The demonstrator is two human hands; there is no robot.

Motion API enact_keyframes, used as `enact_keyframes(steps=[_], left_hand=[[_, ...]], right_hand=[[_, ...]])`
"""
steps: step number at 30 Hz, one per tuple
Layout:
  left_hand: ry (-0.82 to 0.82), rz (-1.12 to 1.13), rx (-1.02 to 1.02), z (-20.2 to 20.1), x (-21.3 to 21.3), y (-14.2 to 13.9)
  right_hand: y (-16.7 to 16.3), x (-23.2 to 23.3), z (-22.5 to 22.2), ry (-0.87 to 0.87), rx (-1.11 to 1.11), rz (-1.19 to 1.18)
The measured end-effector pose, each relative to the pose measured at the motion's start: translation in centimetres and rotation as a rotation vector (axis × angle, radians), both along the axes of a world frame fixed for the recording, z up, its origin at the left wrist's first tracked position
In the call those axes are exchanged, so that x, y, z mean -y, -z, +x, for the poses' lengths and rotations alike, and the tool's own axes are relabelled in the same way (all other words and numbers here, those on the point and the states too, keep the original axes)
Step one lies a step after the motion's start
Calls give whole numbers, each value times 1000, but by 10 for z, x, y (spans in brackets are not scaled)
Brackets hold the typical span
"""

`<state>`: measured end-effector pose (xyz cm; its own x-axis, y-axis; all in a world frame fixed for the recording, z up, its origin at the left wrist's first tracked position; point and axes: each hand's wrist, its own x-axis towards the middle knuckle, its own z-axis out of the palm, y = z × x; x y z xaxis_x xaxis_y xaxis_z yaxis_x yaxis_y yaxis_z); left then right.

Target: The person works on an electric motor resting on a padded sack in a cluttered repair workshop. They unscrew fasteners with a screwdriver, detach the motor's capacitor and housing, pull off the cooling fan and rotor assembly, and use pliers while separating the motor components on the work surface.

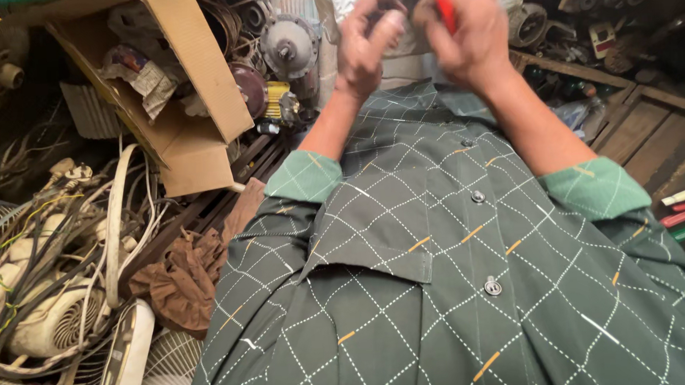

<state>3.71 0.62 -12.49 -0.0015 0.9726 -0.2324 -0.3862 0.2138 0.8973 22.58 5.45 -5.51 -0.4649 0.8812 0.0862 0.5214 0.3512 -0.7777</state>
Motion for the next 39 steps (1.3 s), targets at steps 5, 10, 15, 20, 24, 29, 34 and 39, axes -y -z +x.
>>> enact_keyframes(steps=[5,10,15,20,24,29,34,39], left_hand=[[29,-113,-4,10,20,12],[-177,-294,299,20,37,36],[-419,-439,401,-25,-4,52],[-153,-36,-154,-15,-16,47],[-96,9,-101,3,-22,42],[-137,77,65,13,-19,39],[-67,-304,529,17,-13,36],[18,-434,614,15,-6,32]], right_hand=[[-1,17,-5,-73,160,-144],[18,27,-3,-82,146,-260],[30,33,3,-104,-23,-240],[37,11,0,152,-159,-172],[41,-3,-4,241,-106,-277],[43,0,-5,246,-249,-349],[46,5,-6,253,-112,-234],[49,4,-9,227,-116,-300]])
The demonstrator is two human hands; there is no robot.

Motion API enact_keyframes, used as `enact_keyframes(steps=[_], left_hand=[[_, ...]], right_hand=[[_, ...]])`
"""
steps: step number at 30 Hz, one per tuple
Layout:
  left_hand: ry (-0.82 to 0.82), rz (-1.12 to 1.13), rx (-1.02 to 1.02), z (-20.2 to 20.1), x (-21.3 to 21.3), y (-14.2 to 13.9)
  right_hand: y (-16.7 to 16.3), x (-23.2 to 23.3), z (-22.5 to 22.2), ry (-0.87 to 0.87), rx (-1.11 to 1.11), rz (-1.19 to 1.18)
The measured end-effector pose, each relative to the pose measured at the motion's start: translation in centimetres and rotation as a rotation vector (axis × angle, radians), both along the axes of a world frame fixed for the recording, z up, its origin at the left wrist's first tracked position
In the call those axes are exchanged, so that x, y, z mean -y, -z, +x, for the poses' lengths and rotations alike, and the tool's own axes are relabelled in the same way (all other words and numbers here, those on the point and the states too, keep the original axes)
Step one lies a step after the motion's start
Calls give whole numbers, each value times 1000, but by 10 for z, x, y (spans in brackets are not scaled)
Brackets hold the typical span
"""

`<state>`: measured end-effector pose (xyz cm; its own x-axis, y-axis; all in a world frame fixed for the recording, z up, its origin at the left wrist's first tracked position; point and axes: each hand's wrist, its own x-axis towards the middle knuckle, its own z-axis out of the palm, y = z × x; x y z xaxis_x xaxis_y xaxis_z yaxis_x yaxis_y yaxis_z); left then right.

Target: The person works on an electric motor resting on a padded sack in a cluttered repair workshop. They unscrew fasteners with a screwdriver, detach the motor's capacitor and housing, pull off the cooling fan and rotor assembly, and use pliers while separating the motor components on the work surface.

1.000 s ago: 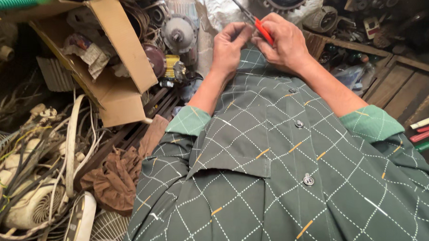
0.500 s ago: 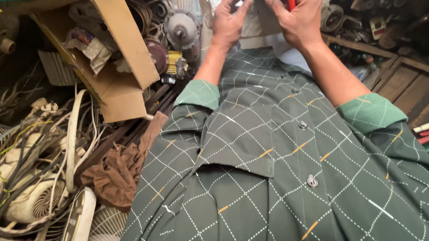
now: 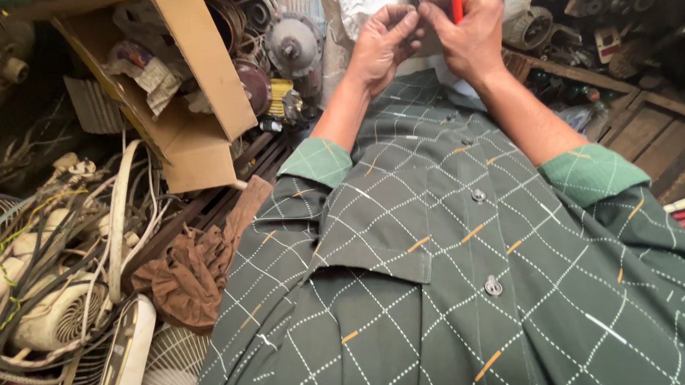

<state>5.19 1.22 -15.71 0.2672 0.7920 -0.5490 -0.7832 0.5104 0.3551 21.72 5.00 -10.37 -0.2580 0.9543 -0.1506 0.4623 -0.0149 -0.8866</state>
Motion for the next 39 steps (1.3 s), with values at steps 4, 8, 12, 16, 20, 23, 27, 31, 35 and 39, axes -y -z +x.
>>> enact_keyframes(steps=[4,8,12,16,20,23,27,31,35,39], left_hand=[[79,71,-142,-14,7,-8],[224,202,-375,-29,5,-29],[300,278,-455,-22,-14,-58],[357,542,-713,-5,-31,-82],[410,599,-862,20,-42,-99],[472,618,-839,35,-47,-106],[606,744,-968,37,-40,-107],[636,512,-929,24,-35,-95],[413,332,-658,20,-47,-83],[401,223,-585,29,-48,-87]], right_hand=[[-9,-1,1,-25,-240,-238],[-31,-1,3,-29,-454,-539],[-52,1,5,60,-432,-376],[-59,7,17,184,-332,-144],[-55,25,26,409,-284,-7],[-51,30,33,524,-308,109],[-56,15,79,950,-446,161],[-78,22,168,960,-548,271],[-93,97,218,944,-330,268],[-105,170,269,1136,72,249]])
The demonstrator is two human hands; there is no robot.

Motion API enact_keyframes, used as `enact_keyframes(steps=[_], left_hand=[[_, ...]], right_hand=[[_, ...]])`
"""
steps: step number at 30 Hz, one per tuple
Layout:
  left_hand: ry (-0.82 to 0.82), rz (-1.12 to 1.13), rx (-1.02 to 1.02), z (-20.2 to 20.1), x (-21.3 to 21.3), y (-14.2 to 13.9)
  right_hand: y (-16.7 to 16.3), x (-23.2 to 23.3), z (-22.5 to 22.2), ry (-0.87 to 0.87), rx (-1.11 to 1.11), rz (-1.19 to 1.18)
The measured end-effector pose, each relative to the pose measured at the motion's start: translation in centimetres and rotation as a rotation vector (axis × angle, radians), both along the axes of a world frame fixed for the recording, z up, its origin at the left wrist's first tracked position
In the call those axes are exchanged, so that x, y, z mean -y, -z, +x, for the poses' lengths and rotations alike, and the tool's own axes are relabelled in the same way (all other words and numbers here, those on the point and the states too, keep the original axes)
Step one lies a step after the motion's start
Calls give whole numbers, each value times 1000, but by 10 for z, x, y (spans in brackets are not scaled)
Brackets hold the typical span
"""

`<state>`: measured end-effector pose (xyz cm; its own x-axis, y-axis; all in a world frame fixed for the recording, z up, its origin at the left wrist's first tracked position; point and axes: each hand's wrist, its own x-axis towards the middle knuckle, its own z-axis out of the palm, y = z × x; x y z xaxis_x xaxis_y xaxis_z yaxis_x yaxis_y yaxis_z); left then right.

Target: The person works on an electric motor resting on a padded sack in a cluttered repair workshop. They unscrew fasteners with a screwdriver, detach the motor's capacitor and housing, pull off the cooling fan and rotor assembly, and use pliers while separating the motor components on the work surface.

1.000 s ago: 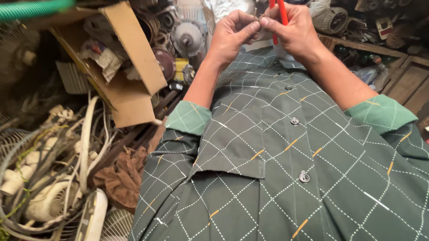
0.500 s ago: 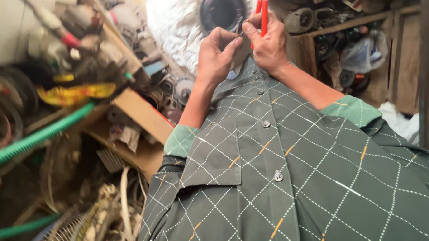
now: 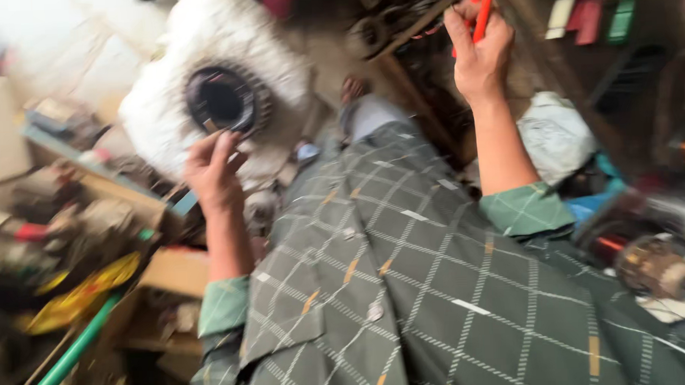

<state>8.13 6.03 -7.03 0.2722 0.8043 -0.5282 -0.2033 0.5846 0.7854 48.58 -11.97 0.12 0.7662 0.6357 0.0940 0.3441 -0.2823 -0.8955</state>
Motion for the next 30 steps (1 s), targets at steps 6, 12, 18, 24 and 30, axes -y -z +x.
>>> enact_keyframes(steps=[6,12,18,24,30], left_hand=[[-73,105,-61,38,36,-8],[-147,123,-8,83,78,-4],[-189,173,-72,124,138,-15],[-273,154,-156,127,178,-17],[-353,195,-102,111,176,7]], right_hand=[[-42,140,148,-10,719,-401],[-51,222,335,-30,1021,-814],[-34,222,474,-116,1137,-870],[-1,206,509,131,894,-768],[20,218,516,17,1007,-879]])
